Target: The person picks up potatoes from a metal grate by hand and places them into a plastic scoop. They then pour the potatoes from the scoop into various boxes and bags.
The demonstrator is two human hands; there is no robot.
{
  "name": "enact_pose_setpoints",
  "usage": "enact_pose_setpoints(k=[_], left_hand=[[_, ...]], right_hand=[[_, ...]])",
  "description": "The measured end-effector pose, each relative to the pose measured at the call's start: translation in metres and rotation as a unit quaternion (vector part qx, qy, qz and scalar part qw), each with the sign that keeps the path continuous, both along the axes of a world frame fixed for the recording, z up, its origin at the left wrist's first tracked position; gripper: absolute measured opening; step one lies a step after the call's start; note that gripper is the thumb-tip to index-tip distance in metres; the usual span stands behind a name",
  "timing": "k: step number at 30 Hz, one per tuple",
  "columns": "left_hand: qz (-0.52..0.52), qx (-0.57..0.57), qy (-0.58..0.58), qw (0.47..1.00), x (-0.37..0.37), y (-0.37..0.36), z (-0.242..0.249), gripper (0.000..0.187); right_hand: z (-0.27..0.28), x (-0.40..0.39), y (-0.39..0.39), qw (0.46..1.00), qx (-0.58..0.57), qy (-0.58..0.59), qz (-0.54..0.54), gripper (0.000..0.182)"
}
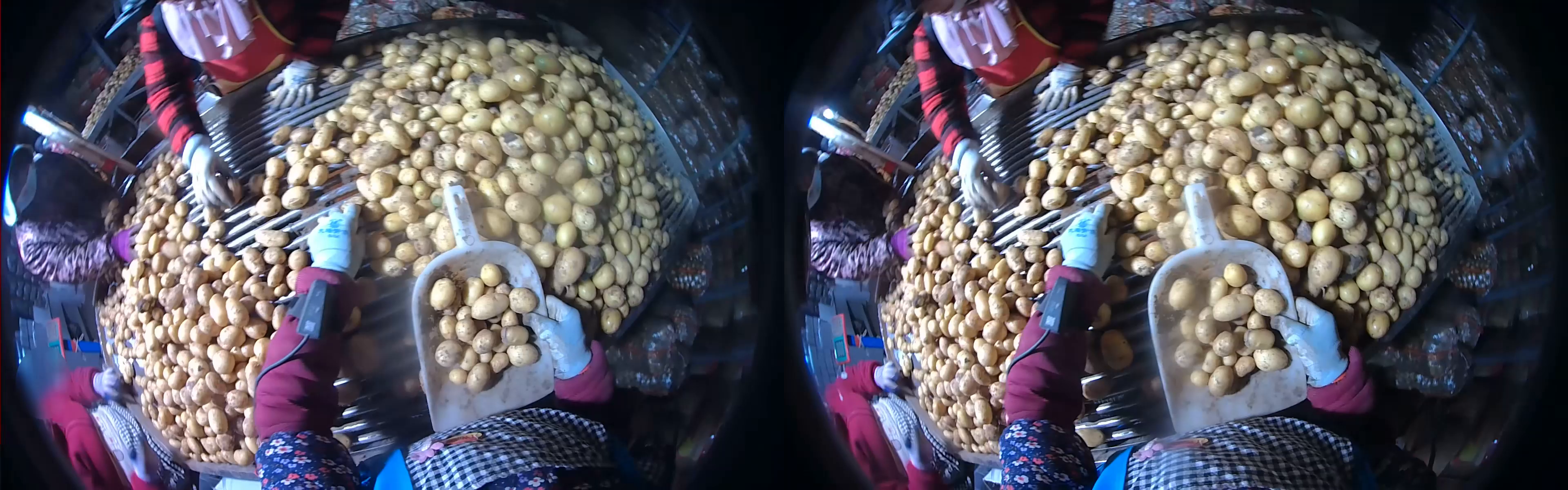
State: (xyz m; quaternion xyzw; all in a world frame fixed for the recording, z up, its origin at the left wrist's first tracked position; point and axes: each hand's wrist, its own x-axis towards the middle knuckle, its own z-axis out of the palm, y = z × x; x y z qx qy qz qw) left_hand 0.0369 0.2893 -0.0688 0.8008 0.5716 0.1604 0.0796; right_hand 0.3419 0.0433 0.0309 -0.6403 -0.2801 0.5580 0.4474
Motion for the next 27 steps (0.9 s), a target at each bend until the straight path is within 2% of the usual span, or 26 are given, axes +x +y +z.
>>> enact_pose_setpoints(k=[1,3,4,6,8,9,10,11,13,14,15,16,17,19,23,25,27], left_hand=[[0.011,0.004,-0.007,1.0,0.0,-0.002,0.001,0.032],[0.036,0.049,-0.118,0.991,0.0,-0.014,-0.003,0.031],[0.049,0.036,-0.209,0.976,0.004,-0.03,0.022,0.03],[0.017,0.12,-0.337,0.934,0.018,-0.063,0.054,0.034],[-0.053,0.111,-0.356,0.926,0.034,-0.098,0.088,0.037],[-0.118,0.043,-0.389,0.913,0.036,-0.114,0.106,0.039],[-0.199,0.099,-0.287,0.932,0.042,-0.118,0.121,0.044],[-0.219,0.048,-0.265,0.938,0.04,-0.122,0.136,0.05],[-0.184,0.092,-0.289,0.935,0.021,-0.121,0.133,0.055],[-0.16,0.069,-0.276,0.945,0.004,-0.11,0.121,0.058],[-0.08,0.149,-0.202,0.965,-0.015,-0.103,0.103,0.06],[-0.011,0.142,-0.124,0.982,-0.036,-0.097,0.089,0.058],[0.063,0.076,-0.039,0.994,-0.056,-0.09,0.074,0.058],[0.13,-0.013,0.121,0.984,-0.091,-0.079,0.039,0.061],[0.159,-0.025,0.111,0.981,-0.105,-0.064,0.029,0.052],[0.163,-0.098,0.103,0.976,-0.11,-0.056,0.032,0.043],[0.116,-0.106,0.141,0.977,-0.111,-0.059,0.027,0.04]], right_hand=[[0.002,-0.003,0.002,1.0,0.002,0.02,-0.013,0.014],[0.007,-0.007,0.004,1.0,-0.001,0.008,-0.004,0.018],[0.0,-0.002,0.001,1.0,0.004,-0.007,0.001,0.019],[0.002,-0.007,0.002,1.0,0.005,-0.023,-0.01,0.019],[0.003,-0.005,0.0,0.999,-0.011,-0.03,0.001,0.019],[0.004,-0.004,0.0,0.999,-0.016,-0.043,0.013,0.019],[0.007,-0.007,0.001,0.999,-0.024,-0.032,0.006,0.018],[0.009,-0.009,0.002,0.999,-0.023,-0.034,0.009,0.018],[0.01,-0.012,0.004,0.999,-0.008,0.016,-0.026,0.016],[0.012,-0.014,0.004,0.999,-0.01,0.019,-0.026,0.016],[0.014,-0.016,0.005,0.999,-0.006,0.014,-0.029,0.016],[0.014,-0.017,0.005,0.999,-0.001,0.009,-0.035,0.016],[0.013,-0.016,0.004,0.999,-0.005,0.011,-0.04,0.016],[0.009,-0.011,0.002,1.0,-0.01,-0.008,-0.018,0.017],[0.004,-0.007,0.001,1.0,-0.006,-0.018,-0.01,0.015],[0.0,-0.007,-0.001,1.0,-0.007,-0.012,-0.022,0.013],[-0.001,-0.013,0.001,0.999,0.013,0.002,-0.05,0.011]])
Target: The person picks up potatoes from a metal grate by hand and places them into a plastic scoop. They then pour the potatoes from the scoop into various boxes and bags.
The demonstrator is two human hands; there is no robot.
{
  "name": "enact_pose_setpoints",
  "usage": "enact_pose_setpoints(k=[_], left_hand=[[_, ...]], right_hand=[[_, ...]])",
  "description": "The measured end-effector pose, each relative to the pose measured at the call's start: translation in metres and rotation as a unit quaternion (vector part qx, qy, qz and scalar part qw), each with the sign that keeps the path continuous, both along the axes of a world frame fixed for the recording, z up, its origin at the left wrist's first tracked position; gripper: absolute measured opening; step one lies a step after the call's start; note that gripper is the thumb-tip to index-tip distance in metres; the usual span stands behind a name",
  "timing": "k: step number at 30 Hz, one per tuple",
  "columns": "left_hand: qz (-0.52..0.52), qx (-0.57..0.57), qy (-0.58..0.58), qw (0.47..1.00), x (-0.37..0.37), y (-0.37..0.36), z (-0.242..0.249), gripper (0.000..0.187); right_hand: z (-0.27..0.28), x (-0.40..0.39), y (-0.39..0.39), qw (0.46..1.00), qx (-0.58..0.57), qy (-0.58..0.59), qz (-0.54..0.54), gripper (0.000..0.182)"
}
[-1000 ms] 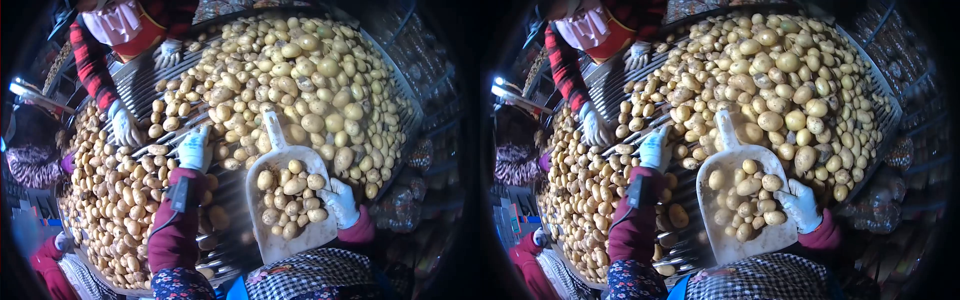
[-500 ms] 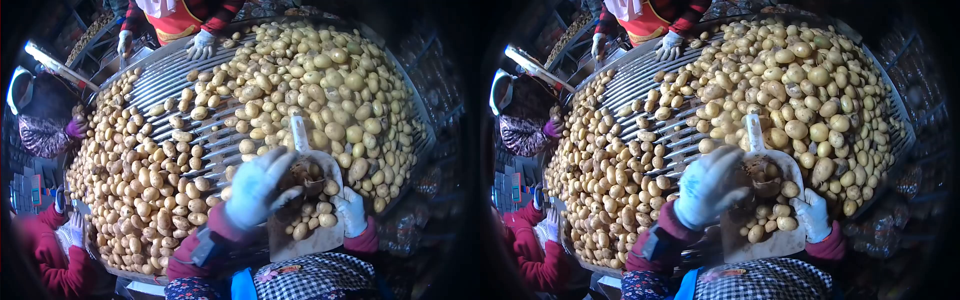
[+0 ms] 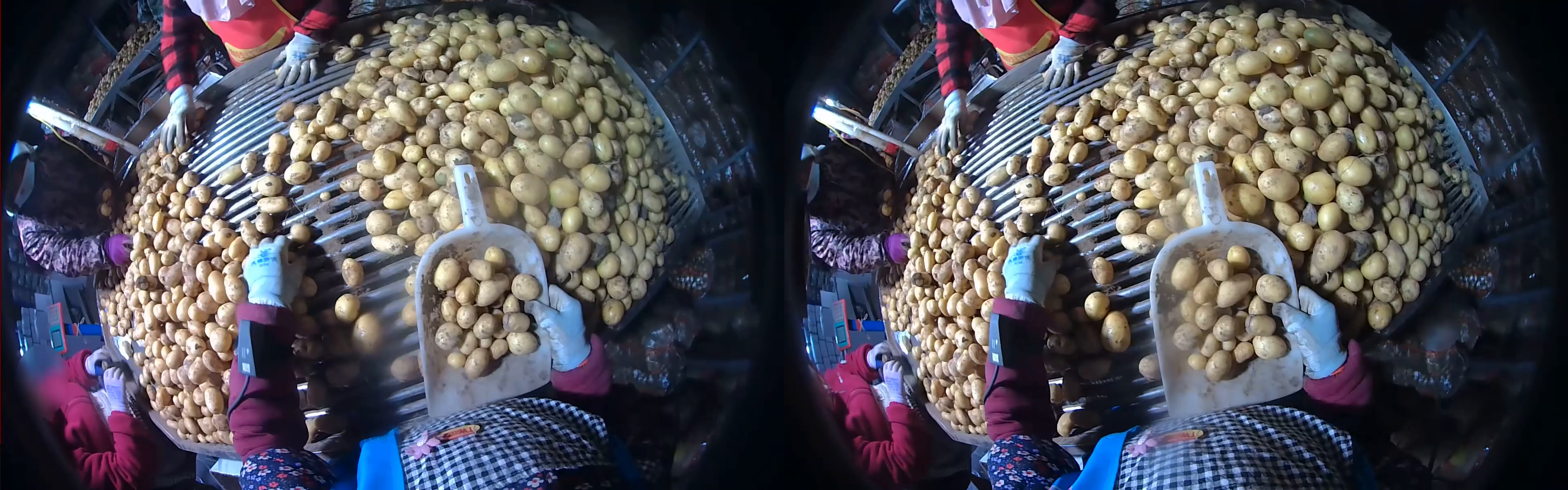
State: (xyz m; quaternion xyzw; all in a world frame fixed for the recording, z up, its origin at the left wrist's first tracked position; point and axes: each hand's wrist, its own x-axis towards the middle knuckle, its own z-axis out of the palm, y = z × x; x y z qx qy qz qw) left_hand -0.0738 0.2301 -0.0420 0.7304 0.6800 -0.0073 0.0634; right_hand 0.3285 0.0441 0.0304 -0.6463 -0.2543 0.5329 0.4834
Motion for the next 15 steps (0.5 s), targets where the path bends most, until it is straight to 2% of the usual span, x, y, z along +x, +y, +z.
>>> enact_pose_setpoints(k=[2,3,7,11,13,15], left_hand=[[-0.052,0.023,-0.041,0.998,0.006,-0.013,-0.004,0.04],[-0.046,0.01,-0.054,0.997,0.007,-0.015,-0.002,0.036],[-0.035,0.007,-0.08,0.996,0.004,-0.014,-0.005,0.037],[-0.021,0.05,-0.123,0.991,0.002,-0.018,-0.01,0.034],[-0.017,0.09,-0.153,0.984,0.004,-0.023,-0.01,0.032],[-0.003,0.084,-0.177,0.981,0.005,-0.024,-0.01,0.032]], right_hand=[[0.001,0.003,-0.001,1.0,-0.013,0.004,0.008,0.01],[0.001,0.005,-0.002,1.0,-0.024,0.002,0.019,0.01],[0.001,0.006,-0.002,0.998,-0.031,-0.033,0.033,0.009],[0.003,0.005,-0.001,0.999,-0.029,-0.016,0.022,0.008],[0.003,0.01,-0.003,0.997,-0.041,-0.046,0.053,0.004],[0.005,0.005,0.0,0.998,-0.037,-0.04,0.045,0.001]])
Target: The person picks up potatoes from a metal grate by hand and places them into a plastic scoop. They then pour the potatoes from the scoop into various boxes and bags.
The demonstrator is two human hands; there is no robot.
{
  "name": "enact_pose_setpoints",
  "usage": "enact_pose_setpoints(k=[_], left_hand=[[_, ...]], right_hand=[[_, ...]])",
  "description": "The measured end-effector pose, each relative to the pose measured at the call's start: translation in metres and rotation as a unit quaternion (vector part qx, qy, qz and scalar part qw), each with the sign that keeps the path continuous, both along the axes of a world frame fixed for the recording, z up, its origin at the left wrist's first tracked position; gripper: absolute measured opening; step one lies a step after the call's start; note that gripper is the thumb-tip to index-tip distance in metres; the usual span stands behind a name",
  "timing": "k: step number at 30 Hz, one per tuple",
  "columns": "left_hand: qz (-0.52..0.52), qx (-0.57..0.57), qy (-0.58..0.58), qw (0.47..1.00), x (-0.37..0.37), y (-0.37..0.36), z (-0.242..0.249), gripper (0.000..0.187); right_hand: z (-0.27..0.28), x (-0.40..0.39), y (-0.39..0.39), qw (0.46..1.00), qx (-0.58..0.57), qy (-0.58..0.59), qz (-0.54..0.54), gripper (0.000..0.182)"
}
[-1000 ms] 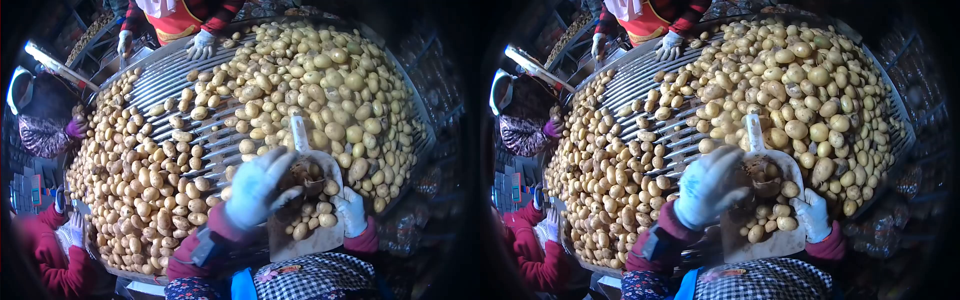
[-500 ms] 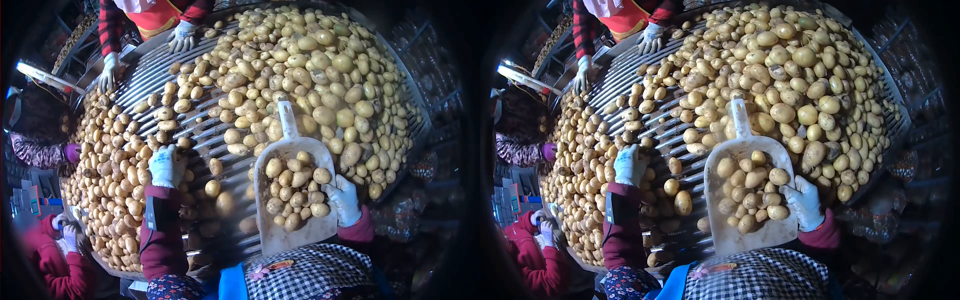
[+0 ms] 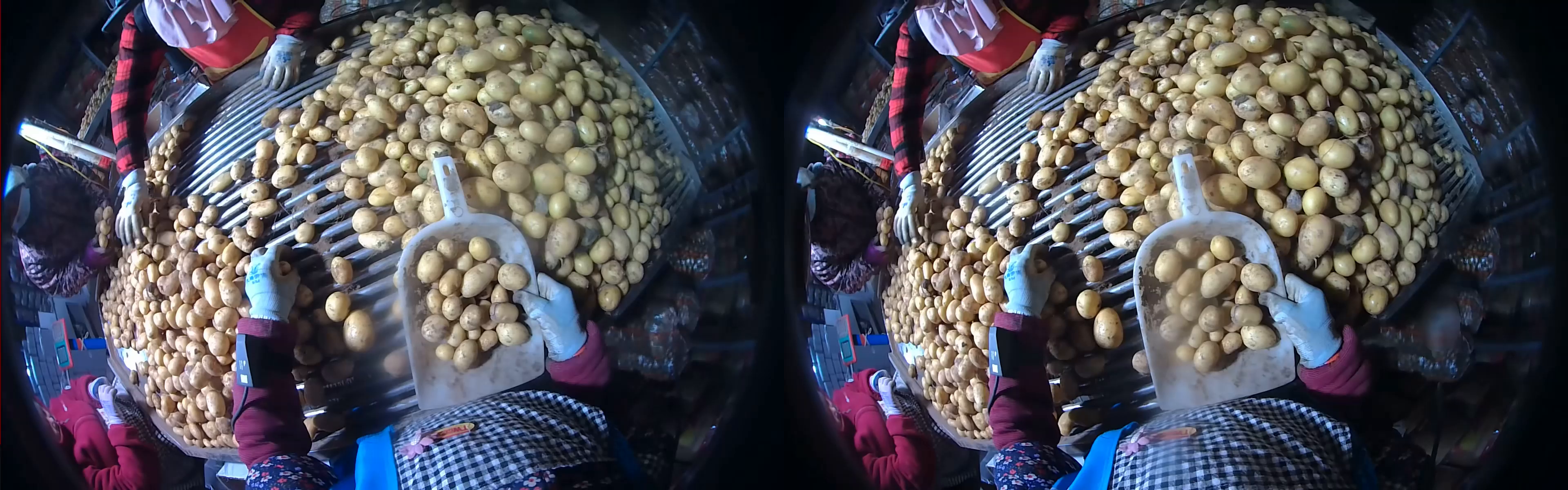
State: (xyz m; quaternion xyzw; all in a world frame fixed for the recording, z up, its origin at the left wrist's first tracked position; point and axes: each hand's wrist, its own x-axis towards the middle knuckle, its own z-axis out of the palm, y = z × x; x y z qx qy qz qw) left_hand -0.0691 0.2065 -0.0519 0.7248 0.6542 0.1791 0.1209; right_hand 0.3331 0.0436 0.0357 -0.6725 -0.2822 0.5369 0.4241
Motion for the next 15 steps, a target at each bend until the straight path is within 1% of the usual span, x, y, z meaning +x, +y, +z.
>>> enact_pose_setpoints(k=[1,3,5,6,7,8,9,10,11,12,13,15], left_hand=[[0.013,-0.01,-0.025,1.0,0.0,0.0,0.0,0.033],[0.003,0.012,-0.024,1.0,0.0,-0.001,-0.001,0.036],[-0.003,0.067,-0.078,0.995,-0.002,-0.004,0.0,0.039],[0.002,0.075,-0.1,0.992,0.009,-0.012,0.015,0.047],[-0.018,0.065,-0.164,0.984,0.026,-0.018,0.034,0.048],[-0.043,0.07,-0.265,0.961,0.052,-0.031,0.058,0.05],[-0.074,0.014,-0.347,0.935,0.07,-0.04,0.072,0.053],[-0.183,0.062,-0.313,0.93,0.088,-0.042,0.087,0.058],[-0.288,0.088,-0.249,0.921,0.105,-0.044,0.112,0.065],[-0.311,-0.049,-0.31,0.897,0.121,-0.05,0.123,0.072],[-0.375,0.031,-0.246,0.893,0.132,-0.045,0.132,0.075],[-0.346,0.064,-0.252,0.901,0.137,-0.029,0.124,0.071]], right_hand=[[0.001,-0.002,0.0,1.0,0.002,0.006,-0.007,0.003],[-0.002,0.002,-0.002,1.0,-0.001,0.002,-0.001,0.004],[-0.005,0.003,-0.002,1.0,-0.002,0.0,0.005,0.006],[-0.006,0.003,-0.001,1.0,0.001,0.007,0.009,0.005],[-0.007,0.002,-0.001,1.0,0.001,0.015,0.01,0.004],[-0.004,0.0,-0.003,1.0,-0.002,0.014,0.008,0.004],[0.002,-0.001,-0.002,1.0,0.0,0.002,0.015,0.003],[0.006,-0.001,0.0,1.0,0.006,-0.01,0.023,0.002],[0.005,-0.002,0.0,1.0,0.008,-0.012,0.025,0.002],[0.003,-0.001,-0.001,0.999,0.012,-0.008,0.031,0.003],[0.0,0.0,-0.003,0.999,0.016,-0.004,0.036,0.003],[-0.004,0.006,-0.005,0.999,0.031,0.016,0.02,0.005]])
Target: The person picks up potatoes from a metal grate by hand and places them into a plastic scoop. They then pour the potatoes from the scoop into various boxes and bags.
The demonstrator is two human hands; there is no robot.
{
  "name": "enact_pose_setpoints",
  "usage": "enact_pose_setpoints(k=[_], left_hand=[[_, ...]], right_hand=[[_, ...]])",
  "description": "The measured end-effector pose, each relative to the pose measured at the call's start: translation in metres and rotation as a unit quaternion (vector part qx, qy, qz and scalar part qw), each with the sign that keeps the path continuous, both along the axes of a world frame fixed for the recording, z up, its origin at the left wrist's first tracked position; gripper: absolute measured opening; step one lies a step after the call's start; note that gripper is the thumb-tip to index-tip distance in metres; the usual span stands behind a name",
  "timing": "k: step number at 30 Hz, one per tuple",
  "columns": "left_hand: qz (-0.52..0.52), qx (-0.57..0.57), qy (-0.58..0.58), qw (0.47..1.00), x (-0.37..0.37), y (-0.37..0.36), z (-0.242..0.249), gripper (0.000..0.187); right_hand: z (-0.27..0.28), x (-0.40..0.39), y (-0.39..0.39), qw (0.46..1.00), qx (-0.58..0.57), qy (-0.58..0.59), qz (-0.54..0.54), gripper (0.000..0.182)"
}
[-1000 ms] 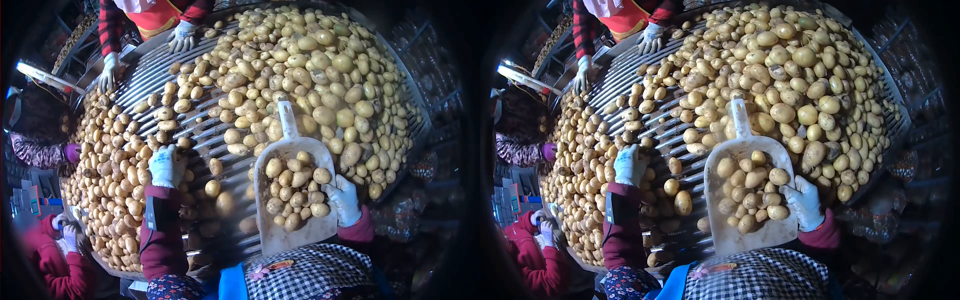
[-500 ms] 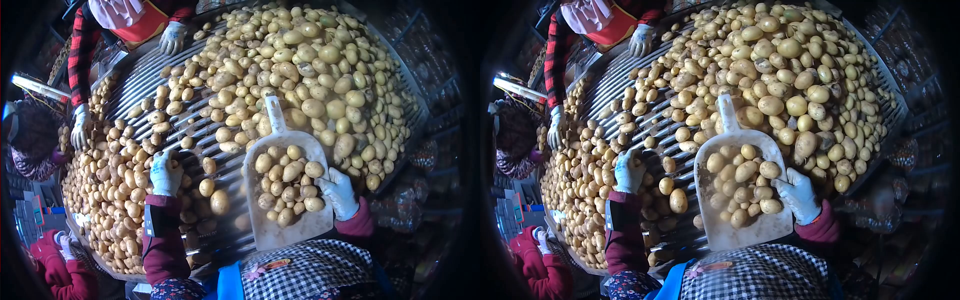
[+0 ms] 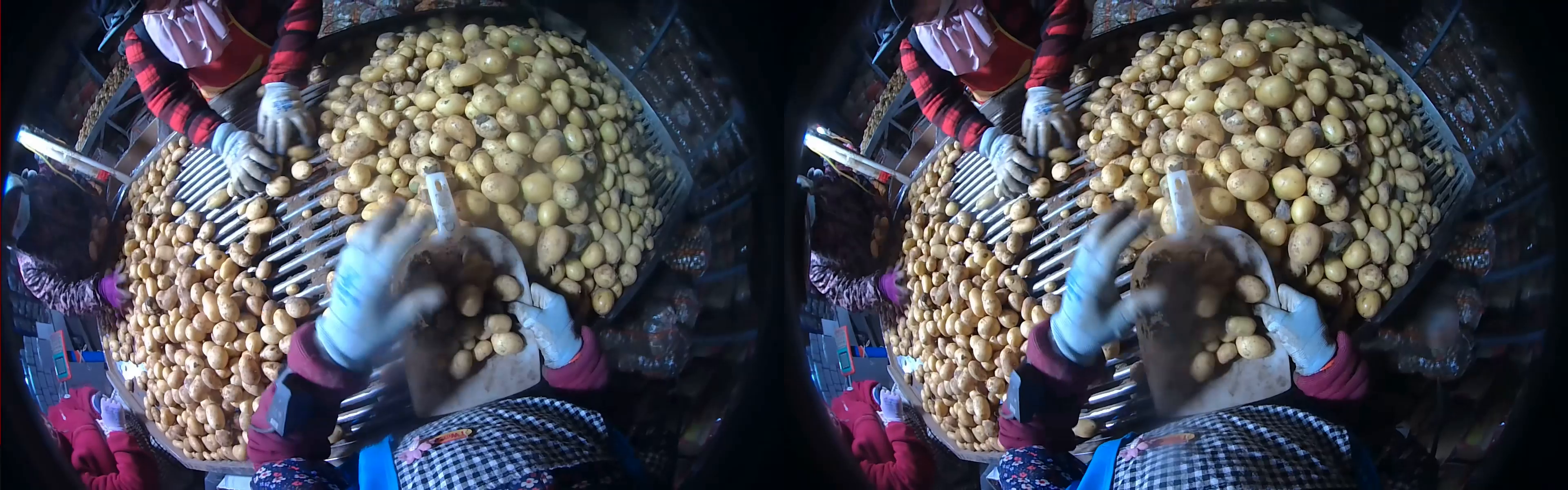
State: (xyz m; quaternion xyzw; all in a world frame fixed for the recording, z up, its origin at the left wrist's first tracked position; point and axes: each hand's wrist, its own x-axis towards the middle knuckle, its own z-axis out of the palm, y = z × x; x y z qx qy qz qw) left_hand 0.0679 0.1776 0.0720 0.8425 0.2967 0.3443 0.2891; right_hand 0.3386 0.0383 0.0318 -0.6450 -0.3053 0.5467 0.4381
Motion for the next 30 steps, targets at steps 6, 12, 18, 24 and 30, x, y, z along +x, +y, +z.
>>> enact_pose_setpoints(k=[6,12,18,24,30], left_hand=[[0.23,0.04,0.178,0.956,0.0,0.131,-0.109,0.067],[0.245,0.012,0.223,0.943,-0.024,0.131,-0.142,0.075],[0.316,0.026,0.351,0.881,-0.085,0.102,-0.127,0.037],[0.29,-0.035,0.05,0.955,-0.093,0.033,-0.09,0.039],[-0.043,0.004,0.012,0.999,0.013,-0.009,0.0,0.078]], right_hand=[[-0.017,0.024,-0.018,0.999,-0.003,-0.027,0.018,0.022],[-0.004,0.013,-0.013,1.0,-0.015,-0.02,-0.007,0.014],[0.003,0.01,-0.009,1.0,-0.013,-0.001,-0.011,0.011],[-0.006,0.013,-0.012,1.0,-0.016,-0.012,-0.001,0.013],[-0.007,0.016,-0.012,1.0,-0.008,-0.014,0.007,0.018]])
